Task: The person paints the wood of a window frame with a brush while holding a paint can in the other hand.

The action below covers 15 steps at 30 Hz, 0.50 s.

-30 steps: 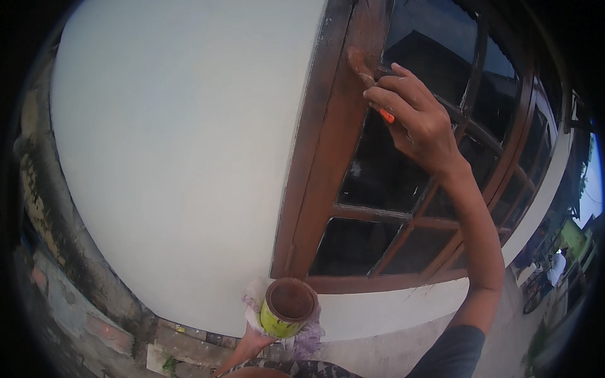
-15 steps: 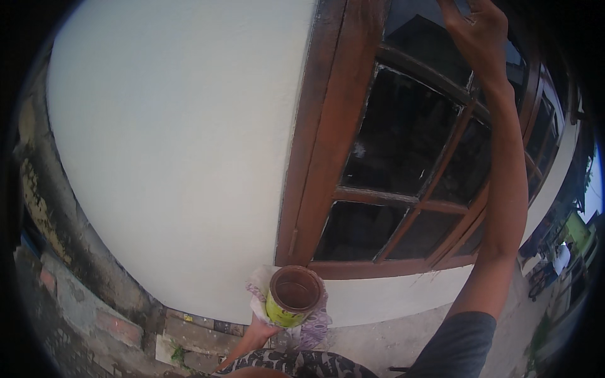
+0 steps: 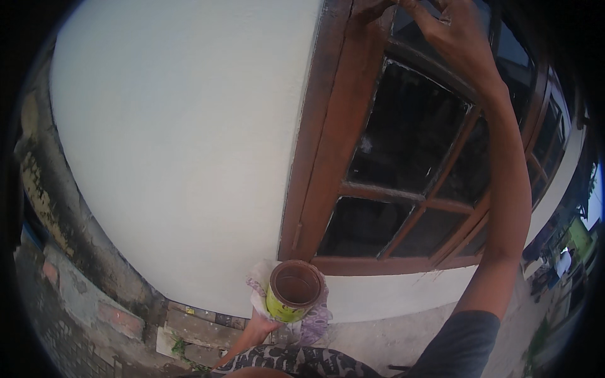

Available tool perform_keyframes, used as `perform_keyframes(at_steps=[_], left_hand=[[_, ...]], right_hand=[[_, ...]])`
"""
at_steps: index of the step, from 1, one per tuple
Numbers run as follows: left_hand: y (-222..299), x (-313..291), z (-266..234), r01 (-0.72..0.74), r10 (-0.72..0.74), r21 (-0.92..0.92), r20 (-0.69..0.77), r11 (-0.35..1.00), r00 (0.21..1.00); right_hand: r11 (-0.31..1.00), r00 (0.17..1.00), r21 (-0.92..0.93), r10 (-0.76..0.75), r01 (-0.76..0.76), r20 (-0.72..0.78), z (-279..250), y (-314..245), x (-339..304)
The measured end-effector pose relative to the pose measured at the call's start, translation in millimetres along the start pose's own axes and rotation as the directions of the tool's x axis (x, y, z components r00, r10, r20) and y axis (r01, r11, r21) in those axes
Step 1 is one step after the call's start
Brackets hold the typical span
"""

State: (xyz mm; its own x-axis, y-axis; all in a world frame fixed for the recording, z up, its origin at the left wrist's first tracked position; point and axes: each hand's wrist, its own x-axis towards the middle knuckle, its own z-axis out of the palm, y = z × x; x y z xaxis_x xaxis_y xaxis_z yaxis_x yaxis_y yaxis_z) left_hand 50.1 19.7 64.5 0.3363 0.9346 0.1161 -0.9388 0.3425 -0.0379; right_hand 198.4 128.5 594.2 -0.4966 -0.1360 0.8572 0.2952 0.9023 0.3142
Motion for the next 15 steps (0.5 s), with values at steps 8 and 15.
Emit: perform_keyframes(at_steps=[8,15], left_hand=[[-6,7,-8,0.042,-0.041,0.018,-0.019,0.999,0.999],[1,2,-4,-0.016,0.016,0.081,-0.006,0.997,1.0]], right_hand=[[0.914,0.988,-0.378,-0.156,0.147,0.009,-45,13,-1],[0.964,0.928,-0.266,0.096,0.003,0.361,-28,1,-12]])
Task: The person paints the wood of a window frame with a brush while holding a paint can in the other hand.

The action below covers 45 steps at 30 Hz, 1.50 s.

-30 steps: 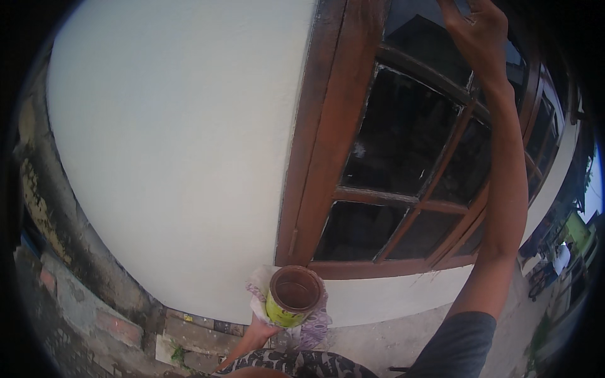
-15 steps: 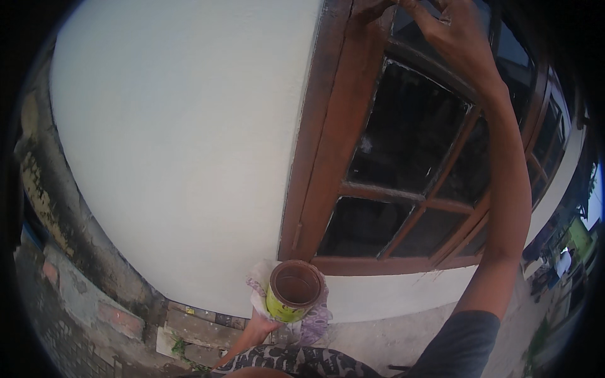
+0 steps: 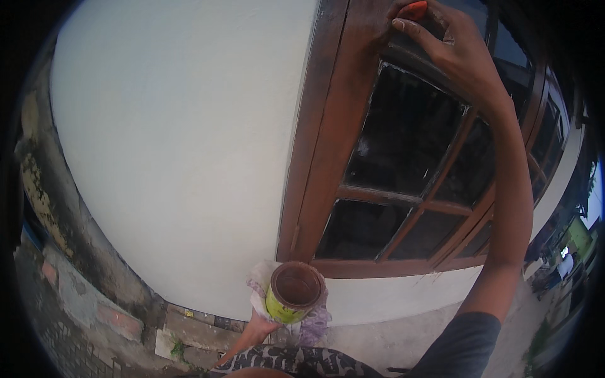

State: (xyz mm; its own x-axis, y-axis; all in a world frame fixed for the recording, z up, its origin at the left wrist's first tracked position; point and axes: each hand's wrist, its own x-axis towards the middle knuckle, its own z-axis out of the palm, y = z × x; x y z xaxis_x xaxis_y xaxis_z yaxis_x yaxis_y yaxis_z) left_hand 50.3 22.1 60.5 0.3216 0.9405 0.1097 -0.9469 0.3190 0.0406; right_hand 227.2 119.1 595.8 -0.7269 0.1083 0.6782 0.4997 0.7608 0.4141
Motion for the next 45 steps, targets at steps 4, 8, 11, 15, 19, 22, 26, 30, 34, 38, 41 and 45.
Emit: perform_keyframes(at_steps=[4,8,11,15,19,22,26,30,34,38,41,45], left_hand=[[-3,0,11,-0.051,0.053,0.096,-0.021,0.994,0.998],[-17,-4,25,-0.315,0.301,0.756,0.163,0.574,0.94],[-4,-10,22,-0.152,0.197,0.405,-0.072,0.902,0.978],[1,-1,1,-0.009,0.009,0.037,0.009,0.999,1.0],[-6,4,-18,-0.116,0.129,0.415,-0.001,0.902,0.992],[-11,-2,-1,-0.206,0.244,0.707,0.048,0.676,0.968],[-4,-4,5,-0.16,0.177,0.541,0.02,0.826,0.984],[-3,-4,4,-0.123,0.14,0.438,-0.008,0.891,0.99],[-5,-1,2,-0.093,0.107,0.391,-0.015,0.916,0.994],[-4,-2,2,-0.087,0.101,0.37,-0.019,0.925,0.995],[-5,0,4,-0.082,0.095,0.36,-0.019,0.929,0.995],[-4,-3,4,-0.088,0.102,0.359,-0.02,0.929,0.995]], right_hand=[[1.0,0.907,0.001,-0.005,0.006,-0.421,-26,-5,27],[0.991,0.905,-0.103,-0.121,0.087,-0.407,-36,13,0],[0.991,0.992,0.089,-0.091,0.099,-0.088,5,-6,-25],[0.995,0.999,0.093,-0.045,0.045,-0.001,15,-17,-25],[0.994,0.983,-0.075,-0.094,0.083,-0.156,-15,4,-9],[0.973,0.917,-0.159,-0.213,0.167,-0.337,-24,4,-6],[0.986,0.983,0.018,-0.165,0.167,-0.077,5,-26,-19],[0.992,0.992,0.01,-0.127,0.128,-0.013,17,-26,-8],[0.968,0.949,-0.236,-0.147,0.081,-0.279,0,-43,11],[0.995,0.962,-0.072,-0.085,0.068,-0.261,-3,-35,-1],[0.979,0.98,0.124,-0.177,0.164,0.094,12,-30,-2],[0.996,0.997,-0.042,-0.078,0.077,-0.019,13,-19,12]])
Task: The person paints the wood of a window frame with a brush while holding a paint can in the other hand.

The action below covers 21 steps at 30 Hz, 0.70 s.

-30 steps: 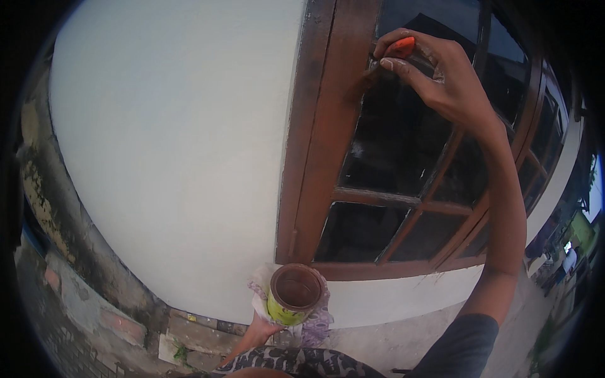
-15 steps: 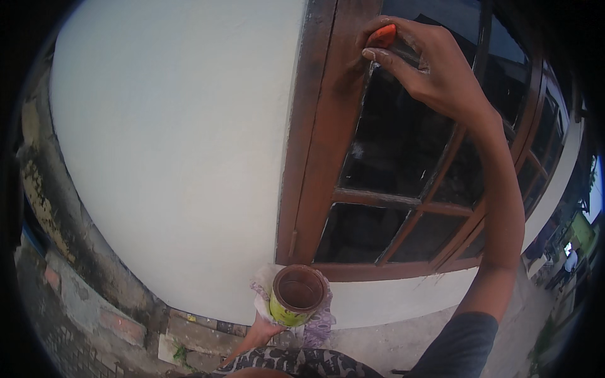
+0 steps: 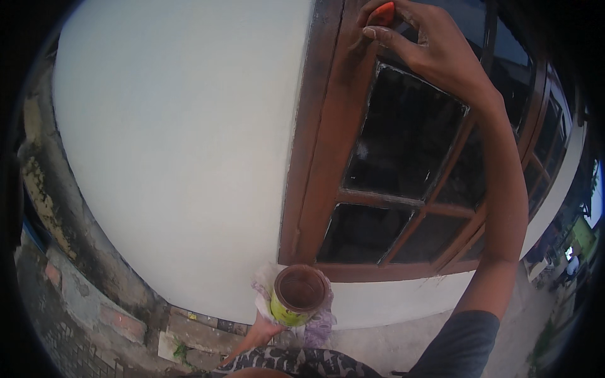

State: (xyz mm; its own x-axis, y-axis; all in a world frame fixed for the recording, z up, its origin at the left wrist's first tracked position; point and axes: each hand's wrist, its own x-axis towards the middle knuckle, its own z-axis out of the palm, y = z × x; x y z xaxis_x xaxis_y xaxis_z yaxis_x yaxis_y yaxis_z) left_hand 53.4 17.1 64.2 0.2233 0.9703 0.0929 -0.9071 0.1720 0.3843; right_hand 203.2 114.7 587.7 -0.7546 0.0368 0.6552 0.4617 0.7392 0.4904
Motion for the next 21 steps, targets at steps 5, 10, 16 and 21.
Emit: perform_keyframes(at_steps=[5,10,16,21], left_hand=[[-5,4,0,0.038,-0.038,-0.016,0.021,0.999,0.999],[-1,3,-3,0.011,-0.011,-0.014,0.0,1.0,1.0],[0,1,-3,-0.005,0.005,0.016,0.008,1.0,1.0],[-3,6,-3,0.019,-0.019,0.002,0.025,1.0,1.0]], right_hand=[[0.971,0.911,-0.234,-0.047,-0.056,-0.411,-39,-24,15],[0.976,0.997,0.201,-0.073,0.079,-0.037,-20,1,3],[0.996,0.992,0.057,-0.058,0.065,-0.112,-20,26,33],[0.998,0.847,-0.049,-0.049,0.028,-0.529,-68,41,80]])
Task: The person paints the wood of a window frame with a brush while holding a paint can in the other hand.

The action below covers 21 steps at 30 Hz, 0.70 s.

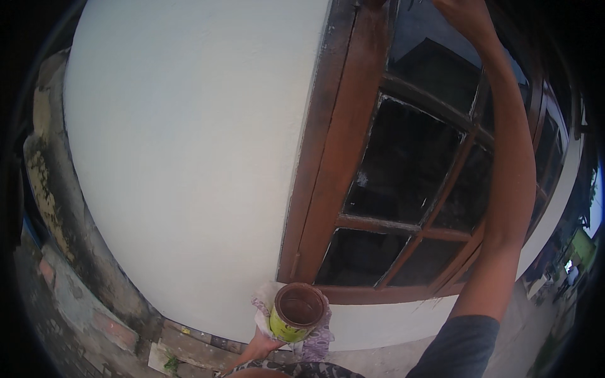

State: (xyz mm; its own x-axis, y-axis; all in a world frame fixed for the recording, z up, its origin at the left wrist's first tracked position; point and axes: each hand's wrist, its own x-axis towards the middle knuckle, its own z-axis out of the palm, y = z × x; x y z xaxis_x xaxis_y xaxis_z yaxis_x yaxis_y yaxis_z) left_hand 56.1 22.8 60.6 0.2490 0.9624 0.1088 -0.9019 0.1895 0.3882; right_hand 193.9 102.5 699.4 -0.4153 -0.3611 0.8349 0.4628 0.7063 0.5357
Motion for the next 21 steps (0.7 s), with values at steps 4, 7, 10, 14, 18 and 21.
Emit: perform_keyframes(at_steps=[4,7,10,14,18,21], left_hand=[[0,-2,-2,-0.008,0.008,-0.006,-0.003,1.0,1.0],[-2,0,-4,0.001,-0.001,-0.009,0.0,1.0,1.0],[1,-2,-5,-0.005,0.005,-0.007,-0.008,1.0,1.0],[5,-1,-5,-0.01,0.009,-0.013,-0.011,1.0,1.0],[3,-1,-2,0.004,-0.004,-0.015,0.005,1.0,1.0],[5,-1,-3,0.001,-0.001,-0.019,-0.007,1.0,1.0]], right_hand=[[0.944,0.936,-0.186,-0.306,0.274,-0.174,9,13,16],[0.854,0.908,-0.335,-0.42,0.398,0.009,10,12,-4],[0.855,0.906,-0.299,-0.408,0.423,0.116,13,-3,-54],[0.844,0.887,-0.28,-0.411,0.458,0.213,12,-25,-106],[0.946,0.931,-0.126,-0.26,0.299,0.257,-19,-57,-117],[0.998,0.929,-0.031,-0.032,0.047,0.369,-25,-48,-101]])
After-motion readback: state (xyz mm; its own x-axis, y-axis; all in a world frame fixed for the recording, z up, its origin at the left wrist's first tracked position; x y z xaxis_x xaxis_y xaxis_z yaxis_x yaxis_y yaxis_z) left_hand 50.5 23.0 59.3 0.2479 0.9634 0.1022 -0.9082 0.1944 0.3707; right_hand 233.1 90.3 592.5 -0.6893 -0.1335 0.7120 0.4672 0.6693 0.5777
